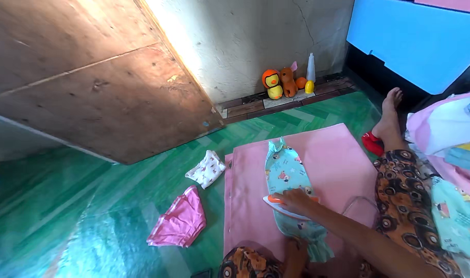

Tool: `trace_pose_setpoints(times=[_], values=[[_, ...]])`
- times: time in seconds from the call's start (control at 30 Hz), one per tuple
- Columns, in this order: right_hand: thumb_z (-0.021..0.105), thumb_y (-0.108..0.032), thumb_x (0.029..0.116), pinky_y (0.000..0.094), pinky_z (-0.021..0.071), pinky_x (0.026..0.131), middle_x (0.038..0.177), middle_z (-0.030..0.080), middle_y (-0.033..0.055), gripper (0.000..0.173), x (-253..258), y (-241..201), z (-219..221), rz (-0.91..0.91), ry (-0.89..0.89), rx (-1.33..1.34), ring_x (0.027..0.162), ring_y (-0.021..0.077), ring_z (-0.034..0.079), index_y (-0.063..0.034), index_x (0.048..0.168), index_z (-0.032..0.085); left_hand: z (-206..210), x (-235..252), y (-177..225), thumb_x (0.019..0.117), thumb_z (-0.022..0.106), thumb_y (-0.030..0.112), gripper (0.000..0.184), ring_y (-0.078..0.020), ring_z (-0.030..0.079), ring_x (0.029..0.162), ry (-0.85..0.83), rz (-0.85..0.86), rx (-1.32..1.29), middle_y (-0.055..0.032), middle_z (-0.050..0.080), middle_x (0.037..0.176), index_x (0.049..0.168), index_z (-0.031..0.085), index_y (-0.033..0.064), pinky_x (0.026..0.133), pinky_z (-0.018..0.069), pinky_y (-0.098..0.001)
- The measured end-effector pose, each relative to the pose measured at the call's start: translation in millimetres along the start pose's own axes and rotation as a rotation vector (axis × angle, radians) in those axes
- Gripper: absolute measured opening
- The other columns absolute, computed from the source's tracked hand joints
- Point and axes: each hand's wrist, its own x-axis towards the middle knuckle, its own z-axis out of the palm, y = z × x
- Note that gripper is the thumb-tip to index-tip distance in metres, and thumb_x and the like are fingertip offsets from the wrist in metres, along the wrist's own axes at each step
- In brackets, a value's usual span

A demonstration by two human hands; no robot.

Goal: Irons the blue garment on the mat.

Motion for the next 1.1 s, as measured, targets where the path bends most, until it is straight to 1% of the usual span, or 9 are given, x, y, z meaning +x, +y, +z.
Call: trace_pose_setpoints(times=[0.17, 0.3, 0.4, 0.5, 0.6, 0.7, 0.9, 1.0, 1.1], values=[[0.048, -0.033, 0.1101, 0.0634, 0.0508, 0.089, 0.12, 0.067, 0.028, 0.045, -10, 9, 11, -0.111, -0.043, -0.035, 0.106, 0.0483, 0.067, -0.0254, 0.154, 0.048, 1, 3, -2, 0.1077, 0.051, 0.039, 0.051, -0.0336, 0.068, 0.09, -0.001, -0.012, 0.003, -0.0228, 0.069, 0.093, 0.101, 0.069, -0.0076, 0.086, 0.0533, -0.0531], [0.049, -0.034, 0.1098, 0.064, 0.0509, 0.087, 0.116, 0.068, 0.0282, 0.044, -21, 16, 16, -0.188, -0.077, -0.052, 0.1, 0.0487, 0.067, -0.0267, 0.153, 0.05, 1, 3, -1, 0.1074, 0.052, 0.041, 0.051, -0.0348, 0.068, 0.097, 0.004, -0.04, 0.01, -0.0234, 0.07, 0.1, 0.108, 0.069, -0.0068, 0.091, 0.0526, -0.054], [0.048, -0.035, 0.1099, 0.0636, 0.0509, 0.087, 0.117, 0.067, 0.0276, 0.043, -29, 21, 19, -0.215, -0.093, -0.051, 0.099, 0.0481, 0.067, -0.0279, 0.152, 0.051, 2, 4, -3, 0.1074, 0.052, 0.04, 0.05, -0.0344, 0.068, 0.094, 0.016, -0.02, 0.018, -0.023, 0.069, 0.098, 0.105, 0.069, -0.0063, 0.089, 0.0529, -0.0537], [0.048, -0.037, 0.1101, 0.0644, 0.051, 0.086, 0.114, 0.068, 0.027, 0.043, -39, 24, 19, -0.233, -0.12, -0.055, 0.099, 0.0481, 0.067, -0.0273, 0.152, 0.052, 1, 1, 0, 0.1066, 0.053, 0.04, 0.049, -0.0345, 0.069, 0.093, 0.021, -0.029, -0.018, -0.0236, 0.069, 0.099, 0.109, 0.068, -0.0067, 0.088, 0.0543, -0.0538], [0.049, -0.037, 0.1098, 0.0643, 0.0513, 0.084, 0.112, 0.068, 0.0259, 0.042, -47, 31, 22, -0.253, -0.129, -0.067, 0.097, 0.0475, 0.068, -0.0295, 0.151, 0.052, 1, 1, 1, 0.1064, 0.054, 0.039, 0.049, -0.0341, 0.069, 0.092, 0.025, -0.026, -0.03, -0.0235, 0.07, 0.099, 0.111, 0.068, -0.0069, 0.088, 0.0547, -0.0531], [0.049, -0.037, 0.1097, 0.0636, 0.0518, 0.084, 0.113, 0.068, 0.0257, 0.043, -58, 39, 24, -0.266, -0.136, -0.076, 0.097, 0.0471, 0.068, -0.0302, 0.152, 0.052, 2, 1, 0, 0.1068, 0.053, 0.039, 0.048, -0.0315, 0.07, 0.086, 0.028, -0.01, -0.034, -0.0216, 0.07, 0.093, 0.108, 0.068, -0.007, 0.084, 0.056, -0.0507], [0.05, -0.036, 0.1094, 0.0641, 0.0527, 0.081, 0.11, 0.069, 0.027, 0.042, -79, 58, 19, -0.346, -0.154, -0.112, 0.091, 0.0481, 0.068, -0.0294, 0.15, 0.055, 2, 3, -2, 0.1062, 0.055, 0.036, 0.045, -0.0327, 0.07, 0.088, 0.038, 0.022, -0.023, -0.0226, 0.07, 0.095, 0.108, 0.069, -0.0067, 0.086, 0.0556, -0.0518], [0.052, -0.034, 0.109, 0.0624, 0.0534, 0.079, 0.108, 0.068, 0.0268, 0.042, -83, 68, 21, -0.38, -0.148, -0.142, 0.087, 0.0469, 0.068, -0.0299, 0.151, 0.055, 2, 4, -2, 0.1061, 0.055, 0.038, 0.046, -0.0304, 0.07, 0.083, 0.021, 0.02, -0.004, -0.0205, 0.07, 0.091, 0.105, 0.07, -0.0062, 0.083, 0.0561, -0.0503], [0.053, -0.031, 0.1088, 0.0618, 0.0538, 0.079, 0.109, 0.068, 0.0272, 0.042, -82, 69, 23, -0.387, -0.144, -0.154, 0.087, 0.0469, 0.069, -0.0289, 0.151, 0.054, 3, 6, -2, 0.1044, 0.058, 0.037, 0.045, -0.0256, 0.069, 0.073, 0.019, 0.011, -0.008, -0.0169, 0.07, 0.083, 0.1, 0.07, -0.0057, 0.076, 0.058, -0.0454]])
